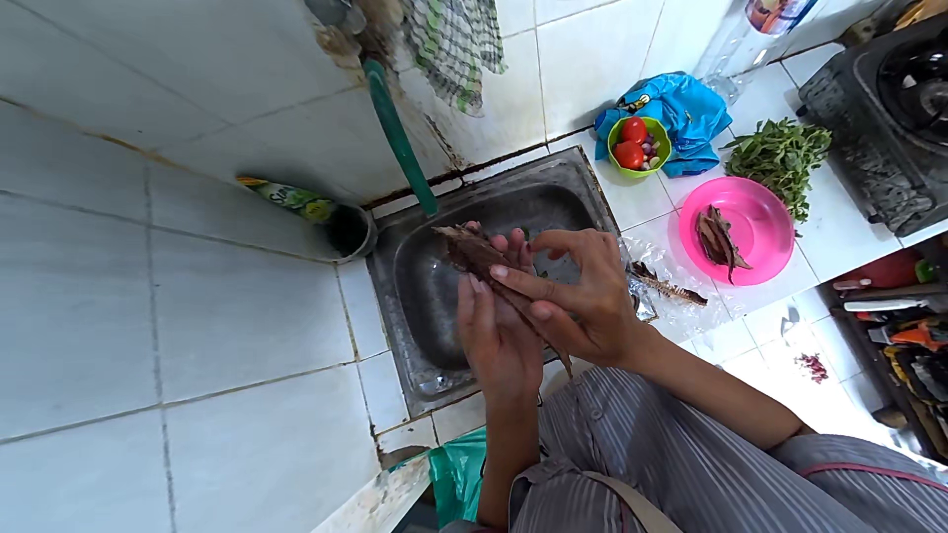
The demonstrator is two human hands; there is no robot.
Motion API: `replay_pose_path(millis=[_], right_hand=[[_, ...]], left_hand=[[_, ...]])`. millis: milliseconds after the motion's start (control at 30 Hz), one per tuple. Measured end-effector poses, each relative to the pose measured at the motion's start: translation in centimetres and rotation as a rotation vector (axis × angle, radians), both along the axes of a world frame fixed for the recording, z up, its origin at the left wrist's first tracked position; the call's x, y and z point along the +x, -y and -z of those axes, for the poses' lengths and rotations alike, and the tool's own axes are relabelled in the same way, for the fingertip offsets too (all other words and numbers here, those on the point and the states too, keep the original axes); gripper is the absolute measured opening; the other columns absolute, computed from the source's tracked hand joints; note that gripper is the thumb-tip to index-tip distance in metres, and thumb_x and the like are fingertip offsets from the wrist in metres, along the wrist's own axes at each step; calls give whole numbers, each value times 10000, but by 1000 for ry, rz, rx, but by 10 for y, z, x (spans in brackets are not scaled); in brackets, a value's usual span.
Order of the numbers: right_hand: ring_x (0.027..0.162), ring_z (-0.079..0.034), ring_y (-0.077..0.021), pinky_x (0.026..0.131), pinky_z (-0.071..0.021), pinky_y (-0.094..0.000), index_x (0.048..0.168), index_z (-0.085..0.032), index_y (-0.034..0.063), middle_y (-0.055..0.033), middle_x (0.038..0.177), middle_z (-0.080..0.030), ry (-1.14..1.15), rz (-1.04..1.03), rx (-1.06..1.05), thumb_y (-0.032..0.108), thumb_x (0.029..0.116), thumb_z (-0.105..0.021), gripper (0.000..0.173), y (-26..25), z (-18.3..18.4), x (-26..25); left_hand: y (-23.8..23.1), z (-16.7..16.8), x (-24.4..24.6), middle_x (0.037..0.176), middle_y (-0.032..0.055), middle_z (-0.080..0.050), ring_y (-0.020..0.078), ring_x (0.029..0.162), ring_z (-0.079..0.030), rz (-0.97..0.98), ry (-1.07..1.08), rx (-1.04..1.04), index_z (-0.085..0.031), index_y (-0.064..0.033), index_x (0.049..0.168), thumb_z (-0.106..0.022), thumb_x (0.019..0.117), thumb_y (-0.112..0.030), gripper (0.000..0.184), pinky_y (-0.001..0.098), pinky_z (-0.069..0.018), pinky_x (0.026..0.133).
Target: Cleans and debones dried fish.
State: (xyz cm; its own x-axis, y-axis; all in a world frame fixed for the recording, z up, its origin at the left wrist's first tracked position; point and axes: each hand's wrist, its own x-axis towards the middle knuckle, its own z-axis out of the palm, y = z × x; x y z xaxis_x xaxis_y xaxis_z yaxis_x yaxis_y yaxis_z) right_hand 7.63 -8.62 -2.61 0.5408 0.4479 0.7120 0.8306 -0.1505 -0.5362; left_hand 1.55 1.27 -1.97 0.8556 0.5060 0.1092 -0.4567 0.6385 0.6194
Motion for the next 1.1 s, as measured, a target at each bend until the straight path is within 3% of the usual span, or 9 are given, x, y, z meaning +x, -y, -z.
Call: replay_pose_path(millis=[167,233,300,500,600,900,1100], right_hand=[[902,-618,-137,806,-503,-274,955,-789,-9,-114,955,-679,-321,-57,264,83,882,-710,141,-7,-8,0],[860,-663,-86,784,-561,-204,962,-737,-77,-113,921,-705,-449,-97,310,13,851,-734,144,-8,-13,3],[826,-676,-70,767,-572,-191,1016,-711,-107,-116,922,-714,-542,-124,314,-10,832,-753,212,-9,-16,4],[785,-655,-47,733,-548,-168,984,-731,-92,-93,874,-717,-545,-129,319,13,809,-784,211,-14,-18,3],[788,-654,-44,732,-547,-169,959,-732,-86,-90,865,-716,-544,-123,326,11,814,-771,179,-15,-19,3],[829,-663,-66,764,-562,-183,1002,-722,-116,-124,926,-707,-518,-118,345,-23,904,-644,156,-14,-19,1],[837,-668,-84,771,-566,-195,971,-725,-97,-122,907,-706,-434,-95,349,1,828,-775,181,-14,-16,-3]], left_hand=[[3,1,1,1275,-44,-691,115,1227,-632,-24,-36,93,-615,-202,1316,-499,1062,-236,282,307,-496,1074],[4,1,2,1278,-49,-688,106,1229,-627,-32,-42,115,-617,-211,1316,-497,1063,-238,282,297,-506,1060],[5,1,2,1283,-52,-677,96,1236,-614,-44,-56,134,-615,-219,1289,-486,1065,-241,259,286,-508,1045],[5,2,2,1284,-61,-670,99,1238,-609,-84,-61,182,-630,-225,1257,-477,1068,-235,243,282,-502,1048],[5,2,2,1308,-65,-662,95,1241,-610,-74,-58,189,-598,-223,1318,-501,1062,-252,275,284,-499,1054],[5,3,2,1316,-63,-663,109,1246,-615,-63,-39,166,-579,-230,1351,-560,1037,-282,319,311,-516,1046],[6,3,3,1281,-58,-660,85,1181,-627,-79,-48,200,-596,-213,1290,-531,1050,-296,262,260,-526,992]])
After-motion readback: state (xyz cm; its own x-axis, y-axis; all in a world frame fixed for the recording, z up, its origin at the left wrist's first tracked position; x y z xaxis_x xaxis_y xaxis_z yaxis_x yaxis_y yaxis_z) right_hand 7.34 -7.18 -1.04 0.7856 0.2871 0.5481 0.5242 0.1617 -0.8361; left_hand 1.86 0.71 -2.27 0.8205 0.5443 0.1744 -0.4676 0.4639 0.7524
